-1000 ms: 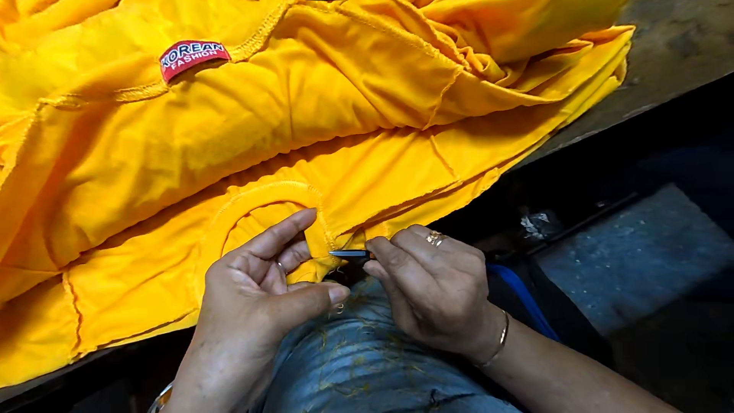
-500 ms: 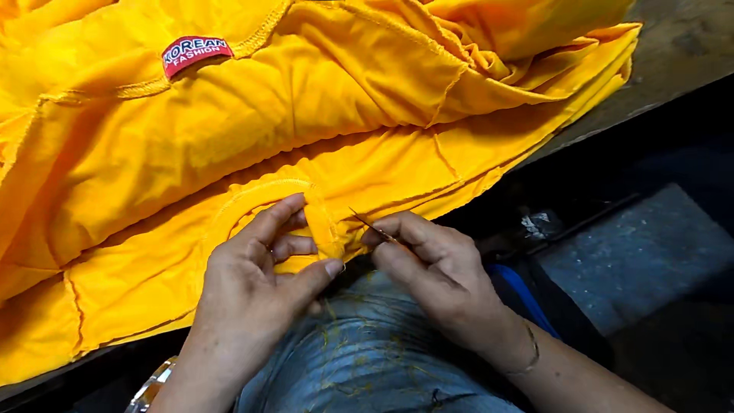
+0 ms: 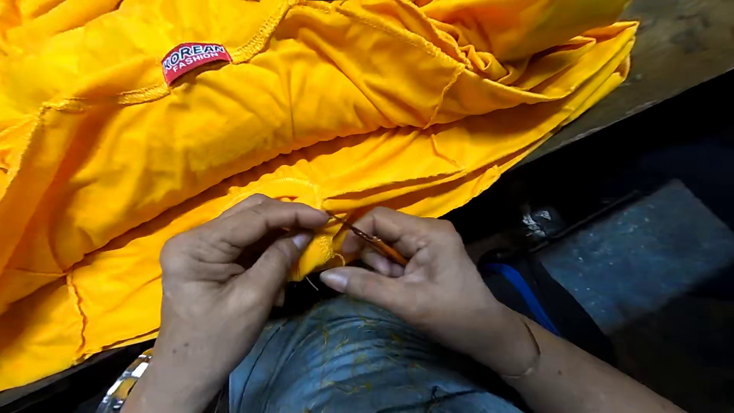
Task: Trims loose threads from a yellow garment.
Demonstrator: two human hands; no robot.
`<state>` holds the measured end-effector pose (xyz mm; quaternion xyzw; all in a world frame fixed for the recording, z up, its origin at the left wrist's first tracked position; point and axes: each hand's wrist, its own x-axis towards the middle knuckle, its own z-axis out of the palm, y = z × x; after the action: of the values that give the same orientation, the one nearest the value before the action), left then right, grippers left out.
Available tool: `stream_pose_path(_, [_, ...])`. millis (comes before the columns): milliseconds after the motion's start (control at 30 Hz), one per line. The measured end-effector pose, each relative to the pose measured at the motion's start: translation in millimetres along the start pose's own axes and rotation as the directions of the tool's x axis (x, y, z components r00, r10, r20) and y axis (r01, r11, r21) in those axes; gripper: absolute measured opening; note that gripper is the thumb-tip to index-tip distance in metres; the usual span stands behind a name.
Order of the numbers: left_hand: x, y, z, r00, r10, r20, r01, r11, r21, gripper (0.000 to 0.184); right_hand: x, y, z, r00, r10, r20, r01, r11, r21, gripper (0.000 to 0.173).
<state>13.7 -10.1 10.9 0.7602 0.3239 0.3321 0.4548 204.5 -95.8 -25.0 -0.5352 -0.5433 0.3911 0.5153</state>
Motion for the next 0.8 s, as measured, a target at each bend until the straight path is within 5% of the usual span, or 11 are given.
stream_pose_path(167, [-4.9,-3.1,-2.6,0.998,-0.065,-0.021,0.064,0.997,-0.044,0.019,4.7,5.7,11.7,0.975,-0.221,-0.032,0.219,0.974,-0.065,0.003])
stream_pose_path(267, [-6.1,-3.4,-1.5,0.994,-0.093,-0.056,0.087,0.992,-0.087,0.018,4.6,13.5,11.7,0.876,-0.480,0.031,0.467,0.832,-0.301,0.008])
stream_pose_path(400, [-6.2,-1.8,8.7,0.966,-0.222,-0.134,0.207,0.971,-0.118,0.036,2.5,15.7,14.5,0.799,-0.585,0.141,0.580,0.687,-0.437,0.013])
stream_pose_path(533, [-6.2,-3.1,10.5,0.949,-0.297,-0.104,0.278,0.947,-0.162,0.049,1.2,17.6,16.1,0.799,-0.579,0.160,0.585,0.691,-0.425,0.016])
stream_pose_path(633, [-5.8,-5.9,3.1,0.937,-0.344,-0.057,0.319,0.912,-0.256,0.053,-0.4,17.9,6.9,0.870,-0.477,0.125,0.466,0.713,-0.524,0.039])
stream_pose_path(800, [-6.5,-8.0,-7.5,0.900,-0.436,0.014,0.407,0.827,-0.389,0.061,-0.5,28.8,-7.1,0.872,-0.479,0.097,0.390,0.563,-0.729,0.037])
